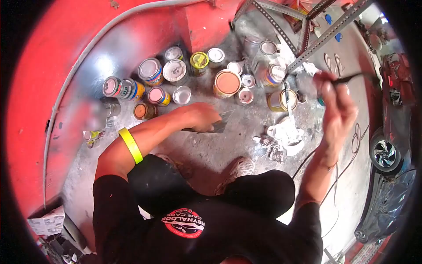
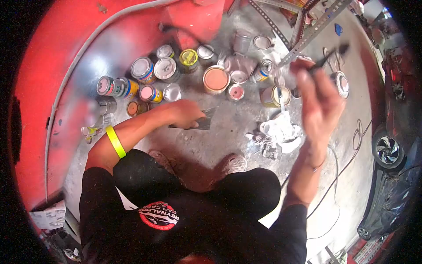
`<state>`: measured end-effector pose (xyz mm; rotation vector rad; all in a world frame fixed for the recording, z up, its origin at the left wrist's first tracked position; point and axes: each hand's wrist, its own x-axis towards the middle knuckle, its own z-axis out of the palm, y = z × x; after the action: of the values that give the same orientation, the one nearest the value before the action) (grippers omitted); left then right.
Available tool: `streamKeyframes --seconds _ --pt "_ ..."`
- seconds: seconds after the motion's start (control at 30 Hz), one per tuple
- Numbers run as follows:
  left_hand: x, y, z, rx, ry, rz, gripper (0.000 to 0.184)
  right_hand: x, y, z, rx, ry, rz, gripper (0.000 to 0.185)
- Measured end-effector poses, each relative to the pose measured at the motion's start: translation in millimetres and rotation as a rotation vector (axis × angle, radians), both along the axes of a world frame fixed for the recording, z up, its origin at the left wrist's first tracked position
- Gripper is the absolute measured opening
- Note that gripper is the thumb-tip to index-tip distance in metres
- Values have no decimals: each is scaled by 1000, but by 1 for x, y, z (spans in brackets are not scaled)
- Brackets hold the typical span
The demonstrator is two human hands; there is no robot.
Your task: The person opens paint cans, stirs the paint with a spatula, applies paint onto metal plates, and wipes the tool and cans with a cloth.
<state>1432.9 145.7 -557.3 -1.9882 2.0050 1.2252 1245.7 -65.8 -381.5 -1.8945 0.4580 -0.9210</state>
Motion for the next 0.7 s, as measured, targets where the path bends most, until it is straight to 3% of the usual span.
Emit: streamKeyframes --seconds 0.1,0.17,0.2,0.23,0.3,0.37,0.47,0.57,0.6,0.67,0.7 --pt "7 15 -16 -29 46 7 34 -37 25 -7 28 -143 81 19" --pt "15 34 -73 -412 159 231 36 -51 42 12 -58 -116 -13 33" --pt "9 13 2 -368 193 136 38 -55 38 14 -129 -205 38 32" --pt "5 -12 11 -25 78 -4 41 -59 34 16 -193 -285 88 31" --pt "-5 -17 13 8 -33 34 43 -68 28 27 -278 -378 286 30" --pt "-9 -24 22 31 -29 29 44 -92 21 31 -312 -297 481 46" --pt "-9 -28 35 64 -40 64 44 -113 46 62 -147 -275 398 45" --pt "-8 -28 32 37 -32 52 42 -204 30 92 321 20 141 31" --pt "-9 -30 36 70 -30 69 41 -225 25 90 342 39 121 31" --pt "-7 -29 27 51 -31 98 40 -251 17 84 -476 -155 -163 36" --pt "-8 -27 22 50 -36 90 40 -229 21 87 -477 -158 -172 36"
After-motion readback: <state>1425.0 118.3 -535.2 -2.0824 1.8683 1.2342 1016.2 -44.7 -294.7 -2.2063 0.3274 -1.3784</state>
